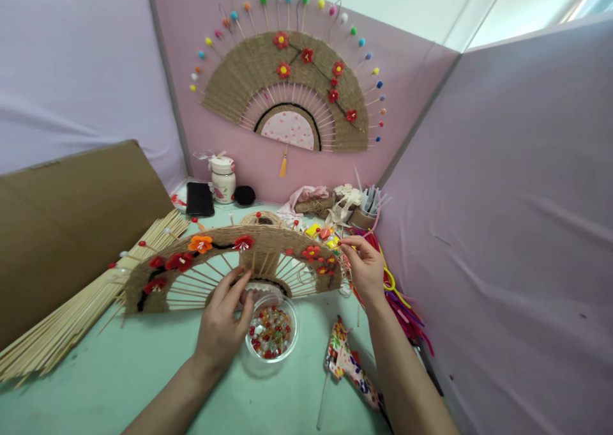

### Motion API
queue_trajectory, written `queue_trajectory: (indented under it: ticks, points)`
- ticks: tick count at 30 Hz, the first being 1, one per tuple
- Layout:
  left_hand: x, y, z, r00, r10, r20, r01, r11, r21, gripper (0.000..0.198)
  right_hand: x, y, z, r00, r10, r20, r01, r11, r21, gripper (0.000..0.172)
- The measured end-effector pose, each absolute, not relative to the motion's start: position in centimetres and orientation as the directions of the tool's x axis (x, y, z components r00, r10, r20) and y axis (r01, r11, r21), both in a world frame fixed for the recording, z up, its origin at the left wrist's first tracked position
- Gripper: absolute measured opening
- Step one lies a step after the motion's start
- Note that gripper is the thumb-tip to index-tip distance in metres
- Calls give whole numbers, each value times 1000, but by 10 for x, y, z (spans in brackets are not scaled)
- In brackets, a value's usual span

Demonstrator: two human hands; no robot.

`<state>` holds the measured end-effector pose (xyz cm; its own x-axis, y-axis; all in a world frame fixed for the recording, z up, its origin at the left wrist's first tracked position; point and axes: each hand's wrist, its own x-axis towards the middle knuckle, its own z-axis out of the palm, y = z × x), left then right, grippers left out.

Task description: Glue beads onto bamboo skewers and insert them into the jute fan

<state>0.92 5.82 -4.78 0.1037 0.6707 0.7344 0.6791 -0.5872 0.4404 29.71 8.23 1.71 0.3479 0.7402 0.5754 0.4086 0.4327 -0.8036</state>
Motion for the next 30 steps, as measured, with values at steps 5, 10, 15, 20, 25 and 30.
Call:
queue_trajectory:
  ticks: [5, 10, 15, 20, 25, 30]
  points:
    - [9, 58, -50, 108, 684, 721, 681, -579, 448, 38, 297, 82, 19, 351, 742, 571, 400, 432, -808, 9]
    - [9, 59, -50, 107, 683, 723, 678, -582, 449, 39, 295, 81, 20, 359, 745, 562, 383, 431, -817, 8]
    - [9, 59, -49, 105, 672, 733, 681, -586, 440, 39, 296, 79, 15, 394, 754, 525, 357, 401, -844, 19]
    - [9, 59, -51, 103, 678, 728, 683, -580, 444, 40, 299, 76, 15, 405, 764, 502, 347, 380, -858, 24]
    - [5, 57, -47, 102, 673, 732, 664, -594, 454, 39, 303, 64, 19, 447, 758, 476, 347, 344, -873, 23]
    - [-1, 52, -34, 80, 651, 755, 634, -617, 465, 31, 307, 27, 15, 546, 726, 419, 326, 277, -904, 25]
